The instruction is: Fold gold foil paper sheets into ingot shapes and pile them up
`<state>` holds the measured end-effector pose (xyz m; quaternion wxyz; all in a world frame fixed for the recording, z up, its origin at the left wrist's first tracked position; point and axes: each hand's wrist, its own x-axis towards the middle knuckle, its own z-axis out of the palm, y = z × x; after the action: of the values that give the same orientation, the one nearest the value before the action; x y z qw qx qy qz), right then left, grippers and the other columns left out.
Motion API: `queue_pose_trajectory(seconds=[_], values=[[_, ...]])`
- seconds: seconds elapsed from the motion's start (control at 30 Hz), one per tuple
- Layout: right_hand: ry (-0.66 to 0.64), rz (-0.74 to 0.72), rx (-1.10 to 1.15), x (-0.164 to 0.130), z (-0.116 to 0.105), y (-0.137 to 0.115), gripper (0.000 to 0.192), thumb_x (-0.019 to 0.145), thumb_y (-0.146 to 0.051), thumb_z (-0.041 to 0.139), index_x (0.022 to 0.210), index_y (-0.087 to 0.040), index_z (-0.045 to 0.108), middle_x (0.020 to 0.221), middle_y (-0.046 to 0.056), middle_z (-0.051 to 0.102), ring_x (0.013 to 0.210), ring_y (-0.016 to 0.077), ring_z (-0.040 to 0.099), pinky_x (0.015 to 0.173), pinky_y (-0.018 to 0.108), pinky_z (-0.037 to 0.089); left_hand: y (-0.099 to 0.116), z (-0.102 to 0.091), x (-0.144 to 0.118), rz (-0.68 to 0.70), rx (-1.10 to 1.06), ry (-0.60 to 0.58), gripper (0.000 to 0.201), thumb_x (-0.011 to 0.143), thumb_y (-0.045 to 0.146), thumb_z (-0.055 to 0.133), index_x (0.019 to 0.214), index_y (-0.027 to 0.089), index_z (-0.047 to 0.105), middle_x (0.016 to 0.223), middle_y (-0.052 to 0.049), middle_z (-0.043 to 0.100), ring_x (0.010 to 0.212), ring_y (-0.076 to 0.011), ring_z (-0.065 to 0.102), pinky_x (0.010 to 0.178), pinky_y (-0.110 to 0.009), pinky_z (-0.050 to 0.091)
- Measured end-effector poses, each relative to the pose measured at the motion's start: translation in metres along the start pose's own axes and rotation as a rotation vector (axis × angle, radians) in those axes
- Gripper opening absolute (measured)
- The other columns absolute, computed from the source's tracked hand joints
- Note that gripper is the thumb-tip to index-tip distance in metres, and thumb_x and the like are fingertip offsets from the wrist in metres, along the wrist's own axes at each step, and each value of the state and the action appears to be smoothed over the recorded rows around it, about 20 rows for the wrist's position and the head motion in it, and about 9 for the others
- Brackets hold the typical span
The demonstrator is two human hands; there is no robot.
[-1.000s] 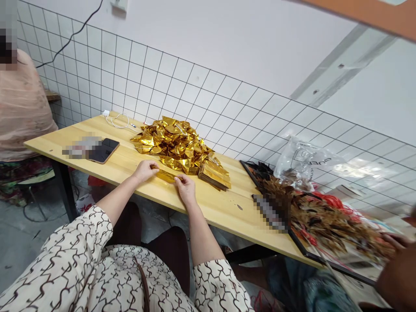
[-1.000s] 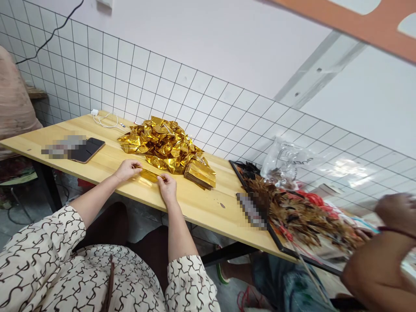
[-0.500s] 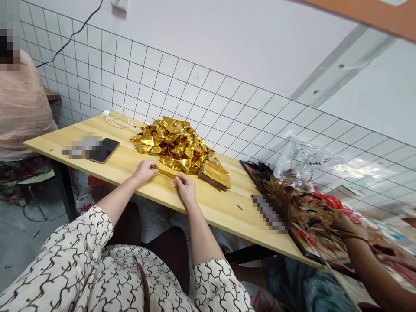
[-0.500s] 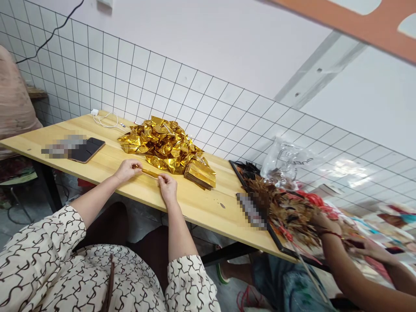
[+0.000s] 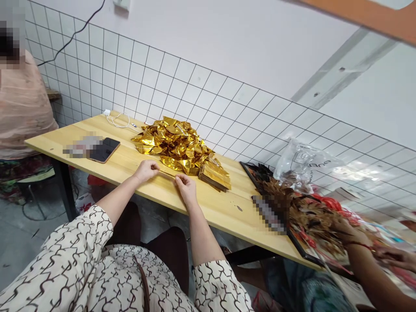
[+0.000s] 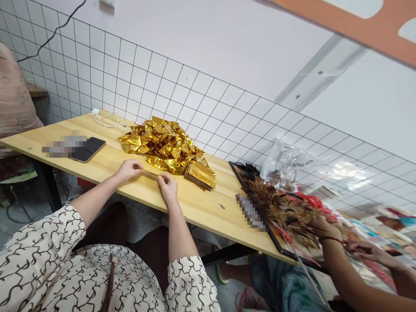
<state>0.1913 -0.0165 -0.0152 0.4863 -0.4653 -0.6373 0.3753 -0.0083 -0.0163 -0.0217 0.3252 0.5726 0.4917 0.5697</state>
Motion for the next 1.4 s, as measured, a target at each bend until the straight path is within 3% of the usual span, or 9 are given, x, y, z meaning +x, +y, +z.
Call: queue_pose_trajectory(seconds=[0.23,0.73,1.03,1.4], values=[[-0.006,-0.012,-0.026,0.001,-0.001,0.004,0.035,0.06,-0.049,0.07,0.078,-0.019,0.07,0.073,0.005,0.071,0.063,0.0188,0.063,0.061,0.032,0.052,-0.001,0.001,0.0,-0.004,-0.052,-0.003,0.008,0.058,0.021,0.071,0.056,0.017,0.065,0.057,0.0,0.065,0.057,-0.0138,0.058,0.058,-0.024,0.048],[-0.007,-0.006,-0.025,0.001,0.0,0.001,0.032,0.06,-0.043,0.067,0.081,-0.019,0.07,0.081,0.006,0.072,0.065,0.0178,0.062,0.065,0.032,0.052,0.005,0.0,-0.002,-0.036,-0.01,-0.049,0.011,0.055,0.02,0.074,0.062,0.016,0.067,0.06,0.001,0.065,0.058,-0.014,0.059,0.061,-0.026,0.048],[-0.032,-0.035,-0.012,0.001,0.0,0.004,0.032,0.061,-0.042,0.069,0.082,-0.018,0.07,0.08,0.006,0.073,0.068,0.0188,0.064,0.066,0.033,0.054,0.009,-0.001,-0.005,-0.007,0.251,-0.074,0.022,0.058,0.032,0.075,0.072,0.016,0.069,0.072,-0.001,0.069,0.068,-0.016,0.062,0.066,-0.027,0.05],[-0.049,-0.05,-0.003,0.003,0.0,0.006,0.028,0.06,-0.039,0.069,0.081,-0.019,0.07,0.078,0.005,0.073,0.065,0.018,0.063,0.065,0.033,0.054,0.015,0.0,-0.007,0.004,0.42,-0.104,0.025,0.06,0.037,0.073,0.074,0.017,0.068,0.075,-0.001,0.067,0.071,-0.0164,0.06,0.066,-0.026,0.047]])
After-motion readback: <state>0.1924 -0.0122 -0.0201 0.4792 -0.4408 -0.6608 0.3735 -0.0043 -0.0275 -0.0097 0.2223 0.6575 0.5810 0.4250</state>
